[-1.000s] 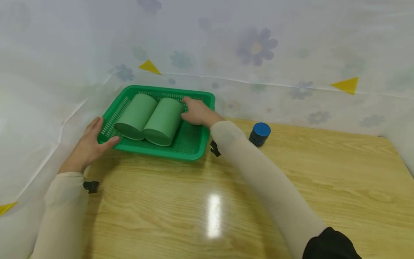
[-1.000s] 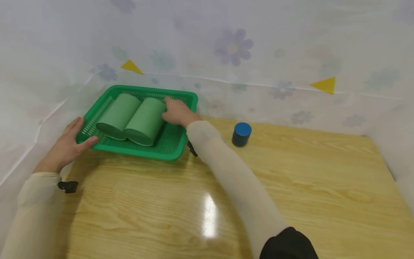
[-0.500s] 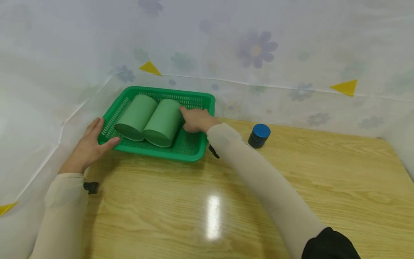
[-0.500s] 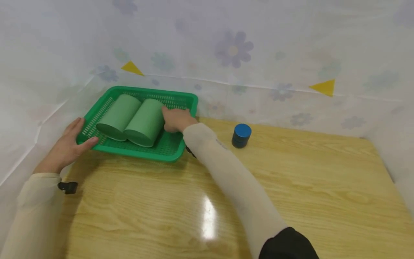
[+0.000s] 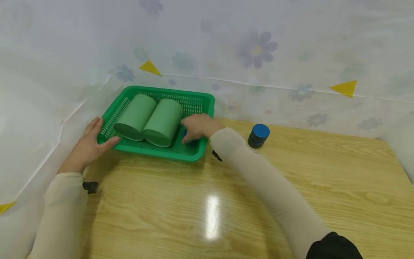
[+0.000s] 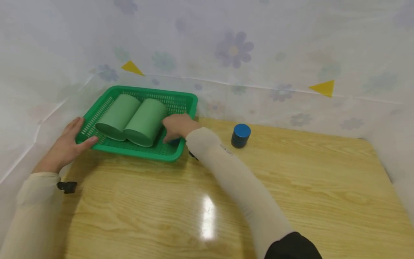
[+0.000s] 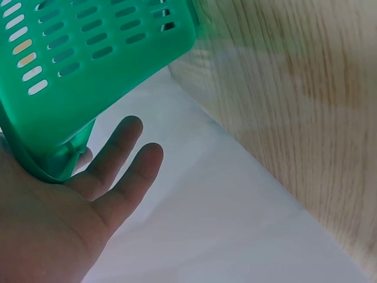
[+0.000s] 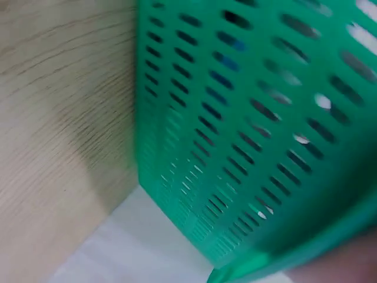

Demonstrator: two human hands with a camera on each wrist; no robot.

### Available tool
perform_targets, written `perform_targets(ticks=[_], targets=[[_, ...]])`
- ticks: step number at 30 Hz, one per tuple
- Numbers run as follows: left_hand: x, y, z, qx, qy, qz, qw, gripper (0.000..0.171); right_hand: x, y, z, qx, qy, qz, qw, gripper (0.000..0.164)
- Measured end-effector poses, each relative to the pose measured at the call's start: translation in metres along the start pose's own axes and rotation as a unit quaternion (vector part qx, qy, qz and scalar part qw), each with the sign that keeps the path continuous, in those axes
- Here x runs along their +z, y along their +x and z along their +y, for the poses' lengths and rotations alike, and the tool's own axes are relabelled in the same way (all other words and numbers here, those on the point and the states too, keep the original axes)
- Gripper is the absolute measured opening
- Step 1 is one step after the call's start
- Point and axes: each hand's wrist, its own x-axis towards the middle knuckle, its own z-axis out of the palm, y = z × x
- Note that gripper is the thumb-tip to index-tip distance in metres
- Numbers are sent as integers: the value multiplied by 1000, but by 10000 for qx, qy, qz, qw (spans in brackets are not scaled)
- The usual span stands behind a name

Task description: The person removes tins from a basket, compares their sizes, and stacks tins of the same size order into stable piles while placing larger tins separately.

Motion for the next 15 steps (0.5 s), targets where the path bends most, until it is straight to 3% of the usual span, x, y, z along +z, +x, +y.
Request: perform_targets(ticks=[4,8,11,15], targets=[[0,0,1,-1,-27,-21,10000,100,4,0,-5,381,-698,-311,9963,38],[1,1,1,-20,-53,-22,10000,100,5,0,-6,421,-739,-283,9960,22],[0,0,1,4,-77,9,10000,99,4,-2,-3,243,-238,-98,9994,31],[0,0,-1,33,-77,17,10000,99,-1,-10,1,-101,1093,236,9937,54]])
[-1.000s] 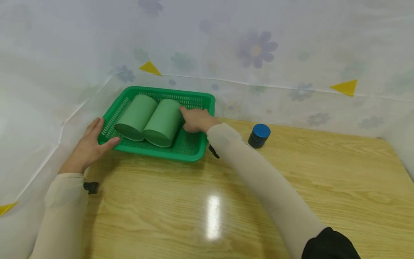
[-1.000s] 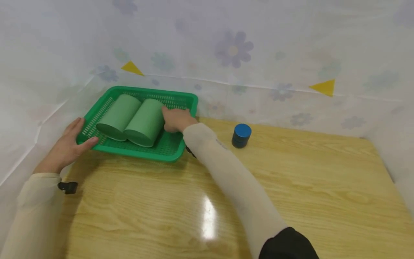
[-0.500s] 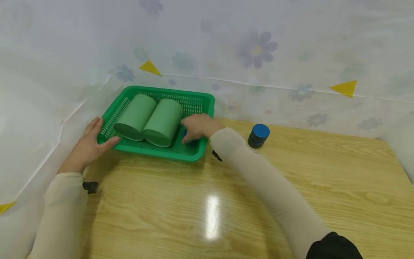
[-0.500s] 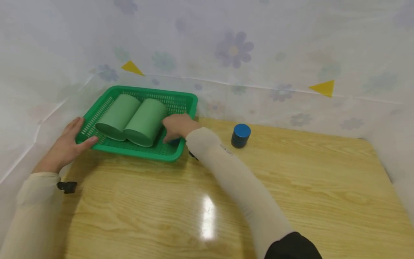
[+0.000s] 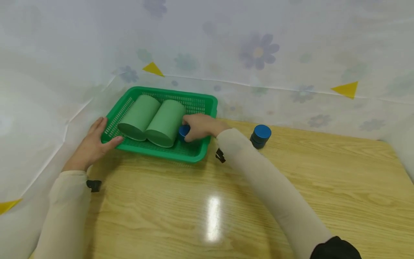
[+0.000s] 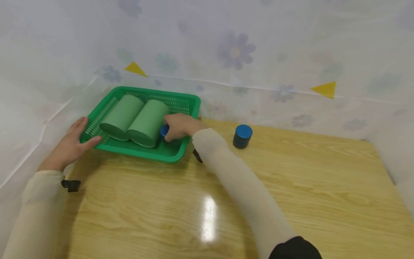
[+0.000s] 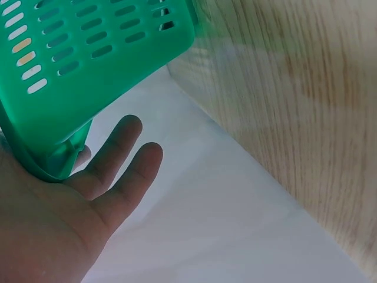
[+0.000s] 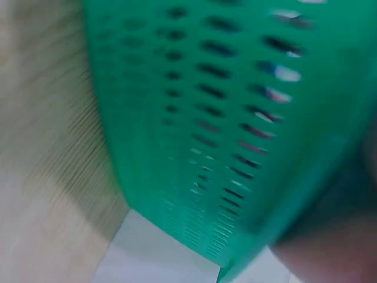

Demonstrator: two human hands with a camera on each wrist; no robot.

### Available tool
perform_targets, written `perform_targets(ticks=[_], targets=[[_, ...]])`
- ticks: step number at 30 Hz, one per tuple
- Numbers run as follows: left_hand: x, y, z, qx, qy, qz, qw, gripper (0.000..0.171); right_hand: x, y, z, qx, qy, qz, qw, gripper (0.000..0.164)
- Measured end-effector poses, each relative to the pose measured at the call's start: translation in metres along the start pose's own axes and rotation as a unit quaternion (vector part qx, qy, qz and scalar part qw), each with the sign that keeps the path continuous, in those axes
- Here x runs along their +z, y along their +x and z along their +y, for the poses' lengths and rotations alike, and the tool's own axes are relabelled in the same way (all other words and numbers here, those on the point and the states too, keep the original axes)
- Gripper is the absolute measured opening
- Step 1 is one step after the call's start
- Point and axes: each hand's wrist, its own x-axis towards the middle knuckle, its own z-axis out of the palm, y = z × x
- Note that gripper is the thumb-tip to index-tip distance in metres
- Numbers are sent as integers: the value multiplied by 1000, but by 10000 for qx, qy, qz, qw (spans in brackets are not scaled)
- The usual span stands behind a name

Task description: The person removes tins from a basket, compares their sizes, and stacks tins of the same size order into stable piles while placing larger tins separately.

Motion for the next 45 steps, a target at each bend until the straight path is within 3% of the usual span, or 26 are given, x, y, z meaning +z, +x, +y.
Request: perform_targets(ticks=[4,8,11,15,21,31,36,45], targets=[[0,4,0,-5,39,-40,10000,100,-9,-15,5,-297,1456,397,9881,54],[-2,6,-2,6,75,-88,9999,99,-14,-29,9,-499,2619,949,9591,51],[-4,7,-3,18,101,-113,9999,99,-15,-37,12,-703,3089,1353,9388,52],[-6,8,-7,13,70,-145,9999,98,-15,-46,15,-1031,3168,1659,9281,57],[-9,5,-12,-22,44,-128,9999,98,-8,-60,16,-1244,3086,1813,9254,62],[-15,0,-17,-41,77,-4,10000,101,2,-93,16,-1060,3235,2280,9122,62],[-15,0,-15,-30,50,-9,10000,102,4,-113,29,-1012,3443,2506,8991,62],[-16,0,-17,109,84,95,9999,98,2,-148,61,-611,3386,3107,8861,61]])
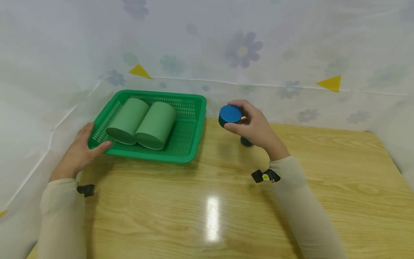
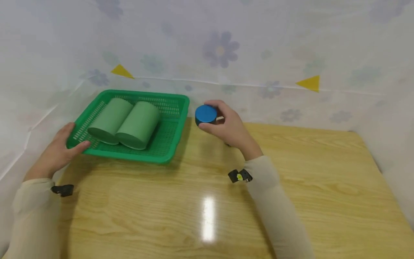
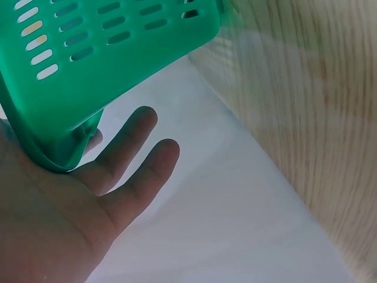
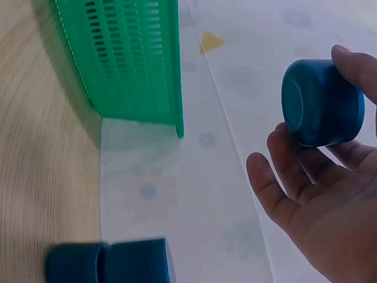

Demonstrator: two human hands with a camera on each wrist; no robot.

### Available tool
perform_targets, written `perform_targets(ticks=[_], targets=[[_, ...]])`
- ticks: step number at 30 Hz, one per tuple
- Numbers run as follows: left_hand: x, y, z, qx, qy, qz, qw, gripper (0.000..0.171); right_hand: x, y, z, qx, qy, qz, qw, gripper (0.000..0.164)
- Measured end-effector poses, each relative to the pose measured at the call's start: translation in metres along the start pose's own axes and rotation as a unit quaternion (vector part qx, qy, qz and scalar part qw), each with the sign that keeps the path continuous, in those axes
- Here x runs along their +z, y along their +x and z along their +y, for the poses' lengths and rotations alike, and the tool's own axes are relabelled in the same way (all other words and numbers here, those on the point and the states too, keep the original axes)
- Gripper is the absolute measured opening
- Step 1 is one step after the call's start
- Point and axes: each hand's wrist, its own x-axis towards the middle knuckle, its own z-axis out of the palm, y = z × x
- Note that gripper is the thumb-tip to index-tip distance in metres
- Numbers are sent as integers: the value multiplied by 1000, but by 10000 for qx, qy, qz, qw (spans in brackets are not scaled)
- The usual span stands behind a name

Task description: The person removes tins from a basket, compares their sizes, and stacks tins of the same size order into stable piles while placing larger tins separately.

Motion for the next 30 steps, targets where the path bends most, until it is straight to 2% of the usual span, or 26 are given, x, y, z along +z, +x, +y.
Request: perform_targets(ticks=[7,14,21,30], targets=[[0,-5,-5,55,86,159,9998,94,-25,-20,12,250,6,338,9991,62],[1,-9,-8,88,64,181,9998,93,-46,-28,31,499,-143,646,9966,64],[0,-6,-6,96,19,167,9998,93,-53,-28,47,893,-325,691,9931,69],[1,1,-3,54,40,11,10000,93,-55,-28,64,1265,-222,544,9902,74]])
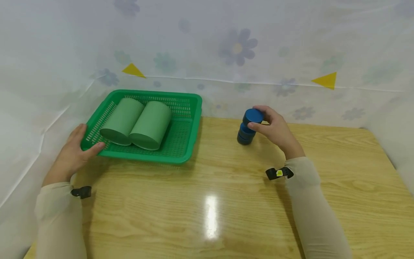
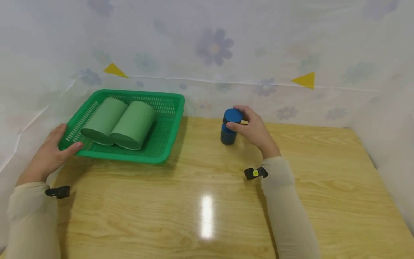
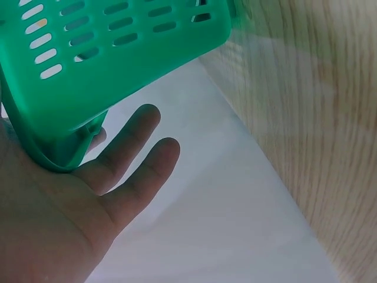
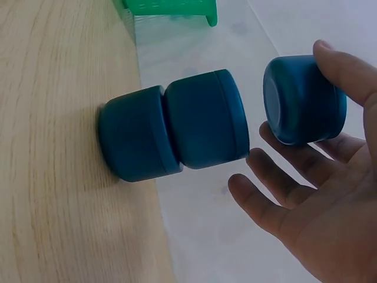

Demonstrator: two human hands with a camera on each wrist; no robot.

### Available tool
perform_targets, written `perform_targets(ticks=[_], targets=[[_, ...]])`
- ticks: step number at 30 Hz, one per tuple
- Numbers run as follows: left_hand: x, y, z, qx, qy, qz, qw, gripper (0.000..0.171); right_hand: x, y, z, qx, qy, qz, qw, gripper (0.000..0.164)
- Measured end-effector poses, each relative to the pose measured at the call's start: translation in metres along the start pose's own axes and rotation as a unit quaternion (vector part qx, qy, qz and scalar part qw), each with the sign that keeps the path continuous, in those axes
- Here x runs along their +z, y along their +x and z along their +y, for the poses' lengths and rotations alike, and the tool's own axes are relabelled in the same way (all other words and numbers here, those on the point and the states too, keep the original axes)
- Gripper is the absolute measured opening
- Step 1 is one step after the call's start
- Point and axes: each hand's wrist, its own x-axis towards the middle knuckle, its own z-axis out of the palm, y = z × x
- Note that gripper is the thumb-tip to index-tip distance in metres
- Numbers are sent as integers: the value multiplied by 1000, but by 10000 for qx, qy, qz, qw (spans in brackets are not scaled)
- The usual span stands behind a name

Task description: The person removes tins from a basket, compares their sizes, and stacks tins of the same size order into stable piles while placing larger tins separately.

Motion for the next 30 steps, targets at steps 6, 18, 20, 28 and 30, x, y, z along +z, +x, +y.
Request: perform_targets(ticks=[6,18,20,28,30], targets=[[1,-2,0,-36,-25,18,10000,94,3,2,5,119,-94,-119,9998,75],[0,1,1,21,-58,31,10000,92,4,3,8,246,-108,-273,9993,76],[0,1,1,23,-50,38,10000,92,4,2,8,231,-79,-314,9992,76],[0,0,1,-9,-24,52,10000,92,2,2,8,227,-35,-438,9988,77],[0,0,1,-1,-19,62,10000,92,1,2,7,252,-95,-464,9986,80]])
